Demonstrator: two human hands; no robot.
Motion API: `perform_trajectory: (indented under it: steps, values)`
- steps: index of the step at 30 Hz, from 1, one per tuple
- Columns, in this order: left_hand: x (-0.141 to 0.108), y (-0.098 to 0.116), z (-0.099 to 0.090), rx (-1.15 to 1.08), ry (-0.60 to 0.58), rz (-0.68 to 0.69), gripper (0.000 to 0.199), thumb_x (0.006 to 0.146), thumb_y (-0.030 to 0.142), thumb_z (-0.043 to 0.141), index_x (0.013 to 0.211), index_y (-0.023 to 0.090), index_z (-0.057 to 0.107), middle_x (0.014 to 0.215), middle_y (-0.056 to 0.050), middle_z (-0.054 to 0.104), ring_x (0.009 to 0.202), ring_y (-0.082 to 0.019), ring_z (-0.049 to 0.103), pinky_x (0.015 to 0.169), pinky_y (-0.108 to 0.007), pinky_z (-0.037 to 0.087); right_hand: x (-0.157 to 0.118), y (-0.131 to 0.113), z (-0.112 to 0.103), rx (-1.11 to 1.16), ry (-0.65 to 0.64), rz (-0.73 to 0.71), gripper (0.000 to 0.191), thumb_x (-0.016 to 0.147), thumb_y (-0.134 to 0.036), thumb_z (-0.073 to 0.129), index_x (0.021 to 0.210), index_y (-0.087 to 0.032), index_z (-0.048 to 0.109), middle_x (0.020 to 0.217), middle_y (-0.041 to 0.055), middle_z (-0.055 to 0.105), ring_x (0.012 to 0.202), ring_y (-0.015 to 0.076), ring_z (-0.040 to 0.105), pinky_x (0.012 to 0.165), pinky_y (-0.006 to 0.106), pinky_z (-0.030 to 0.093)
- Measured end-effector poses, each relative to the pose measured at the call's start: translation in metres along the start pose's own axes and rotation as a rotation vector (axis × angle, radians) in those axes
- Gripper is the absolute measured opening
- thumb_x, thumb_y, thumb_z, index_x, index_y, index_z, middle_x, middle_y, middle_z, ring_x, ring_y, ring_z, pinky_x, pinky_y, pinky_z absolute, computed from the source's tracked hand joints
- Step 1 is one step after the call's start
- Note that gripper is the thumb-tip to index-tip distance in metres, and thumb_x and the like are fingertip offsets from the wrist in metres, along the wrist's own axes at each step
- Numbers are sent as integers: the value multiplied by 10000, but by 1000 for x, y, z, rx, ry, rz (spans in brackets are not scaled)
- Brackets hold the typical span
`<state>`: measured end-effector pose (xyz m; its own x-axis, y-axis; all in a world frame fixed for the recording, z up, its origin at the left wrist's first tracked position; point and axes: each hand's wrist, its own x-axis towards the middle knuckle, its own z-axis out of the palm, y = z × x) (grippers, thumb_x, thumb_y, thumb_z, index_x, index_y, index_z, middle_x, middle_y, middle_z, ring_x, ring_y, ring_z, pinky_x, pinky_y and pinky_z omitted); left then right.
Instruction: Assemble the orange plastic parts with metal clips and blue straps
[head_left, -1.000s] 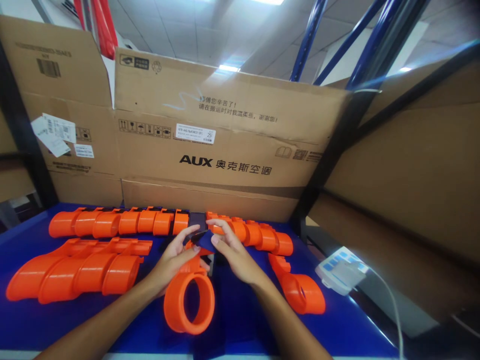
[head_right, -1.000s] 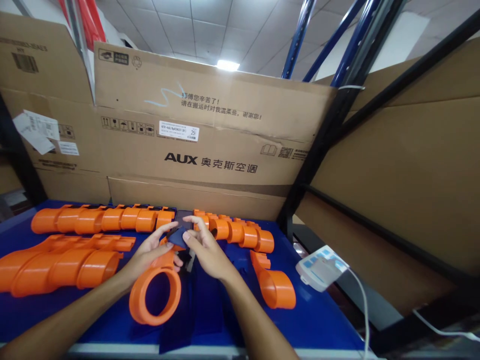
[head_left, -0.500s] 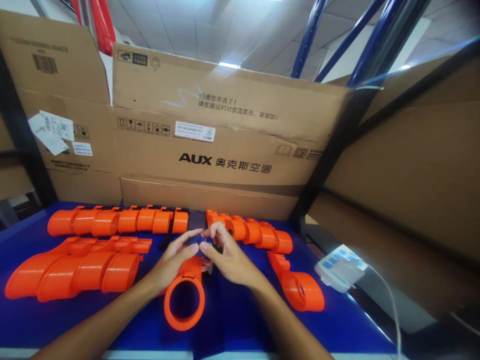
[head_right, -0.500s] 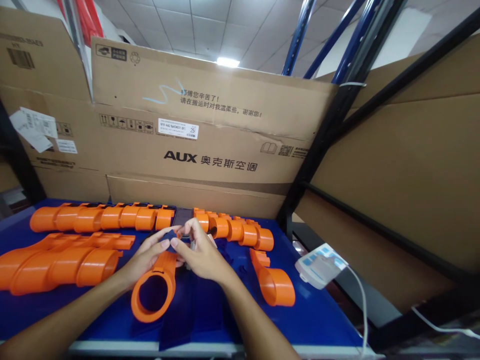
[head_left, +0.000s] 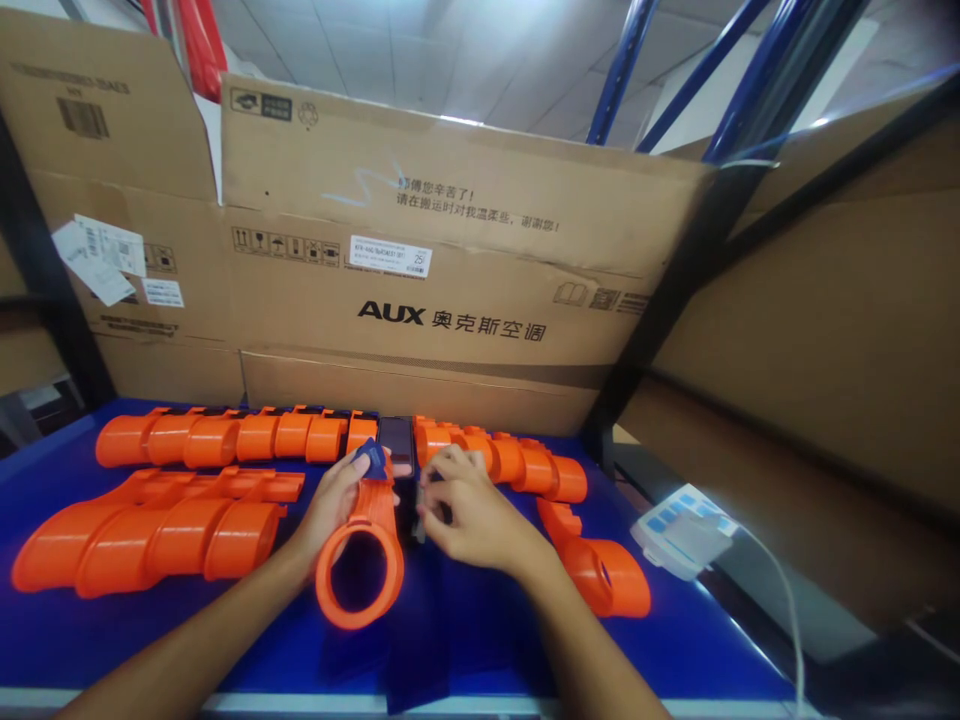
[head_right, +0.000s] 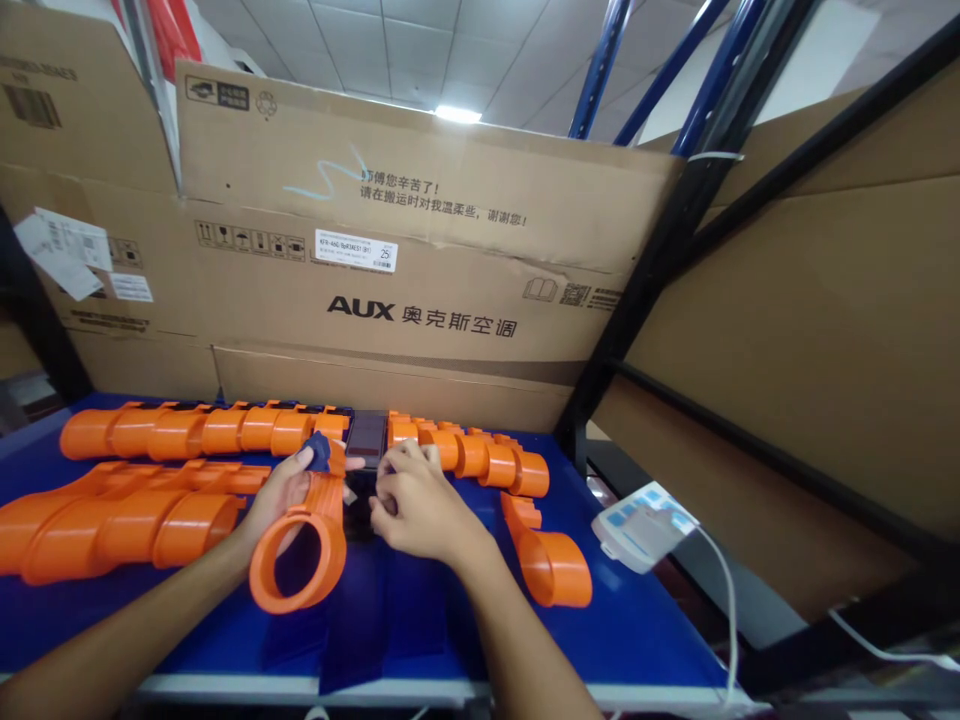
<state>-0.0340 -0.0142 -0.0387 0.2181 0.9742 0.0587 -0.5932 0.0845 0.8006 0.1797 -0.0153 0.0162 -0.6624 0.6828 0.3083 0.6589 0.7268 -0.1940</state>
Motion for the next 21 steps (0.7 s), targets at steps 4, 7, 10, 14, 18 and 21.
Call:
perform_trajectory:
  steps: [4,7,10,14,18,21]
  values:
    - [0,-1,-1,-3,1,47,492,803,464,761,1139,118,661,937,-140,790,682,-260,747,552,-308,561,-1,-9,10,-92,-147,-33,261,822,-352,728,651,-174,643,1048,96,591,1093,297,450,929,457,345]
    - [3,-4,-4,-7,-20,65,484,818,465,752,1140,115,665,938,-140,788,716,-270,751,587,-321,572,0,-13,16,-159,-198,-35,209,797,-309,710,652,-168,660,1037,111,583,1060,297,450,911,461,342]
    - [4,-6,-7,-15,-22,78,464,824,458,749,1136,123,666,923,-130,788,706,-261,746,613,-329,576,2,-13,19,-187,-186,-15,147,784,-232,665,654,-164,647,1011,108,588,1026,281,463,883,444,343]
    - [3,-4,-6,-4,-14,64,466,820,465,750,1122,118,680,889,-132,790,667,-246,735,585,-309,559,4,-7,15,-100,-93,46,152,767,-200,662,632,-172,597,950,73,621,1000,254,497,876,406,351]
    - [2,-2,-6,15,-10,55,501,802,490,756,1119,106,699,885,-146,794,719,-274,748,606,-320,566,5,3,12,27,83,174,180,768,-151,641,620,-181,543,736,8,625,823,192,554,837,360,372]
    - [1,-2,-6,23,-4,61,502,796,486,762,1133,119,704,911,-147,801,772,-295,761,621,-323,569,5,8,13,159,227,282,197,793,-148,611,618,-191,531,604,-31,573,611,136,513,712,302,390]
